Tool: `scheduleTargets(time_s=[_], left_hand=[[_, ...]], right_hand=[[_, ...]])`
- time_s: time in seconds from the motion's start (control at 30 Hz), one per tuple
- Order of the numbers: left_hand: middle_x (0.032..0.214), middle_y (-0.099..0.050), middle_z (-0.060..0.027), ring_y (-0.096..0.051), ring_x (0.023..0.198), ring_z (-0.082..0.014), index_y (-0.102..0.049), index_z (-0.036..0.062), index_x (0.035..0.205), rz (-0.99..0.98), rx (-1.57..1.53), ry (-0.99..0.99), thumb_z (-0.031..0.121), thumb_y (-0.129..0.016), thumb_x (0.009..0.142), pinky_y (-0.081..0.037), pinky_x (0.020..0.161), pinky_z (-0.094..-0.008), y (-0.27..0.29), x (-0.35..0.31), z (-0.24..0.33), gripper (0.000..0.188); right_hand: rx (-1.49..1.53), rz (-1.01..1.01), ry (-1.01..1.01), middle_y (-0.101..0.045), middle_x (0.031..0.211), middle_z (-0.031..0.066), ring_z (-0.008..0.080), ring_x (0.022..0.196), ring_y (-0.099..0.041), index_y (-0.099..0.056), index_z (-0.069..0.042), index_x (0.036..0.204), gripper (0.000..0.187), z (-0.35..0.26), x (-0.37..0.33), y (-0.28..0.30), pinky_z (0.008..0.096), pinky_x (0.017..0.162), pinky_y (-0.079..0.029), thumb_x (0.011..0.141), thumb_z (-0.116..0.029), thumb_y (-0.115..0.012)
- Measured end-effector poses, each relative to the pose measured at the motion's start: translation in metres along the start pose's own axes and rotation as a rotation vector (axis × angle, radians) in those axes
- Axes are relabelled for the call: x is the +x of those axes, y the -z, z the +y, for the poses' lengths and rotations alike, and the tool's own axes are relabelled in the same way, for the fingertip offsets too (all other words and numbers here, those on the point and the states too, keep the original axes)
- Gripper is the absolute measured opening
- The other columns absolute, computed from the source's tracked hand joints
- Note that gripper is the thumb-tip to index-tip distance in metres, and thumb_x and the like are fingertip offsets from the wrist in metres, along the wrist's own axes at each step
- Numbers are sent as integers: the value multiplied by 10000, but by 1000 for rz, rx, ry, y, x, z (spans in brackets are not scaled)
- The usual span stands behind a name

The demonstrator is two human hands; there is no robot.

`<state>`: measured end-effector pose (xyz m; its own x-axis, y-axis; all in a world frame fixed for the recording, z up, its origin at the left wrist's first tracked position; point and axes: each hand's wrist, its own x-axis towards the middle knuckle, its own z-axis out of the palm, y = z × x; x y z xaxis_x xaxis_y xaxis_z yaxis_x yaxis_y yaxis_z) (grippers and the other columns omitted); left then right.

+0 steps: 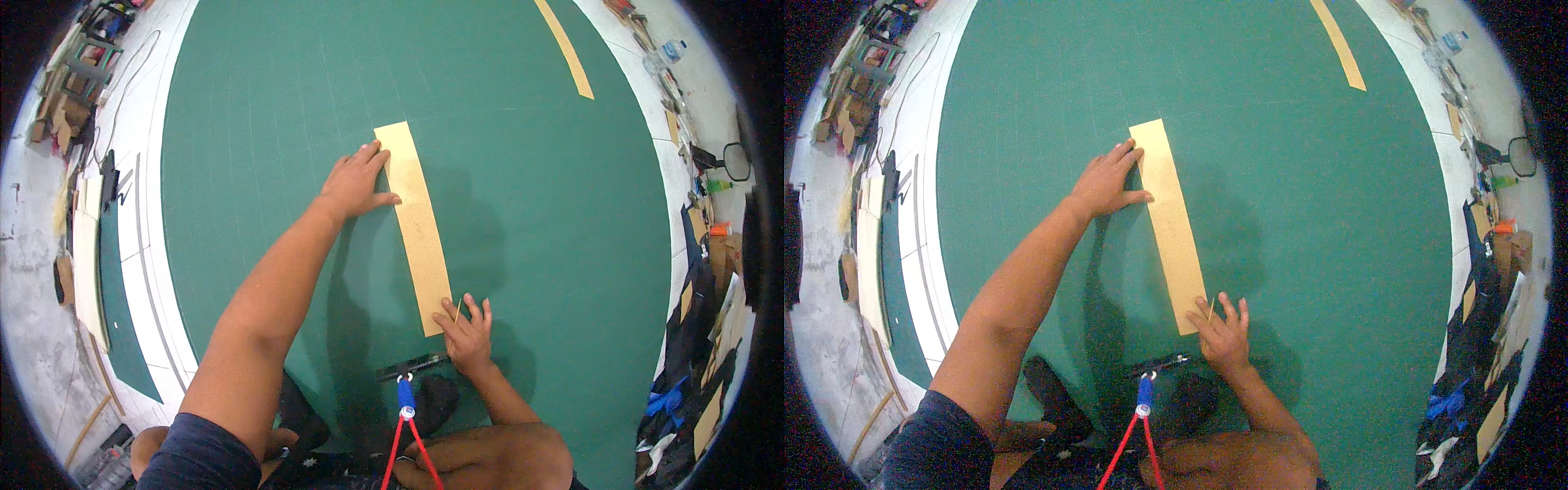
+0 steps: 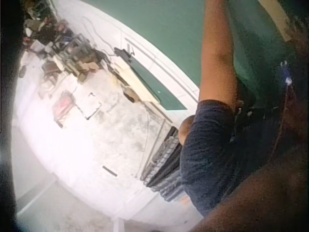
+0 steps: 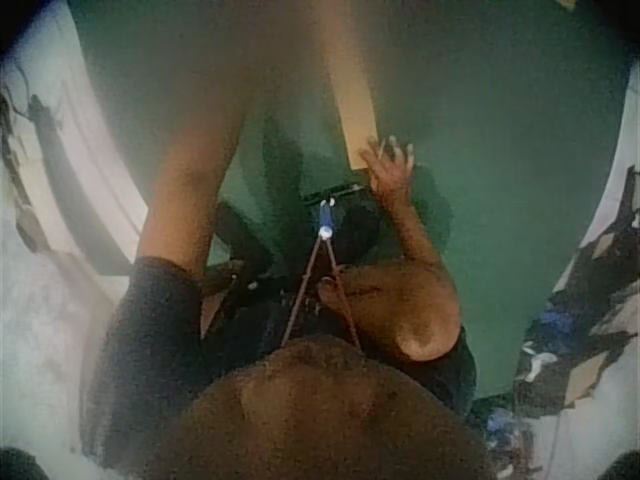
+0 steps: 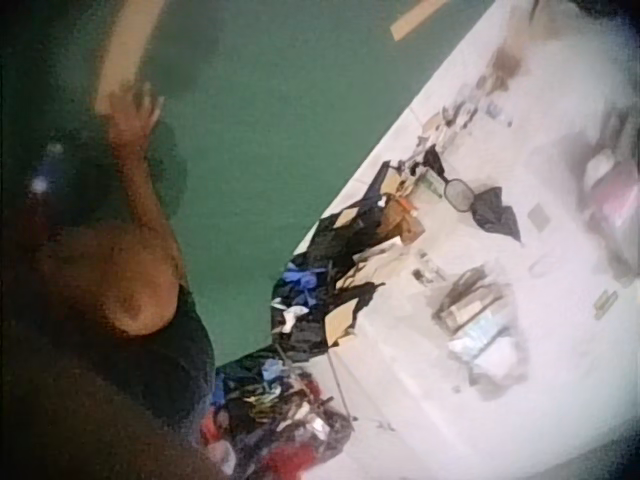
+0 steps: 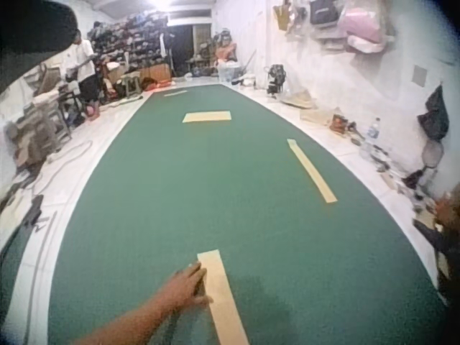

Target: The person sits on a green floor and uses a pencil and a rectangular wooden strip to mark lines on the surface. They repeatedly position the strip, draw along its edge, and reposition it to create multiple parallel lines.

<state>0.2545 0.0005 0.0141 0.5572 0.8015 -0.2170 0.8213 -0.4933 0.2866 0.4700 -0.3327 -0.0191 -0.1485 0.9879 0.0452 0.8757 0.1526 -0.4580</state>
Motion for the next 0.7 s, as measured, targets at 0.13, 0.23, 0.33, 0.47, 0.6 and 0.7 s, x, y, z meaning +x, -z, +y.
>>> scheduleTargets(time_s=[0.13,0.23,0.33,0.47,0.6,0.7], left_hand=[[1644,-344,-155,-342,1518,-310,-406,83,1547,-25,-12,24,564,-813,791,-313,1223,-497,2,1,-1,984],[1644,-344,-156,-344,1518,-309,-412,78,1543,-37,-11,37,559,-817,789,-312,1222,-495,3,2,1,982],[1642,-342,-168,-349,1513,-321,-424,70,1535,-28,-23,19,558,-824,781,-317,1221,-495,1,5,4,983],[1634,-340,-205,-353,1502,-363,-439,32,1517,24,-10,-30,578,-843,744,-338,1213,-490,-4,10,-8,1030],[1631,-306,-265,-305,1515,-421,-398,-33,1526,25,-32,-85,654,-858,679,-305,1243,-476,-9,6,-10,1184],[1639,-284,-270,-289,1521,-421,-374,-41,1533,17,30,-112,669,-870,647,-305,1246,-467,-9,9,-6,1239]], right_hand=[[-10,-3,-9,-604,1476,-6,367,1430,-450,-725,-237,1231,406,-1,0,-1,673,1183,-257,847,-107,-712],[-32,-7,8,-599,1480,-9,363,1425,-455,-726,-233,1226,393,0,0,-1,671,1182,-260,856,-107,-704],[-32,6,-2,-590,1487,5,362,1419,-460,-724,-223,1229,370,3,-3,-3,673,1183,-258,875,-117,-694],[-39,5,-18,-578,1495,25,357,1417,-462,-720,-207,1232,352,3,0,-4,668,1182,-264,884,-151,-709],[-15,17,-14,-575,1496,27,349,1413,-467,-717,-205,1234,351,4,3,-3,657,1176,-281,884,-195,-741],[-12,50,-8,-574,1498,21,342,1412,-469,-720,-217,1229,340,6,2,-6,650,1174,-286,891,-224,-752]])
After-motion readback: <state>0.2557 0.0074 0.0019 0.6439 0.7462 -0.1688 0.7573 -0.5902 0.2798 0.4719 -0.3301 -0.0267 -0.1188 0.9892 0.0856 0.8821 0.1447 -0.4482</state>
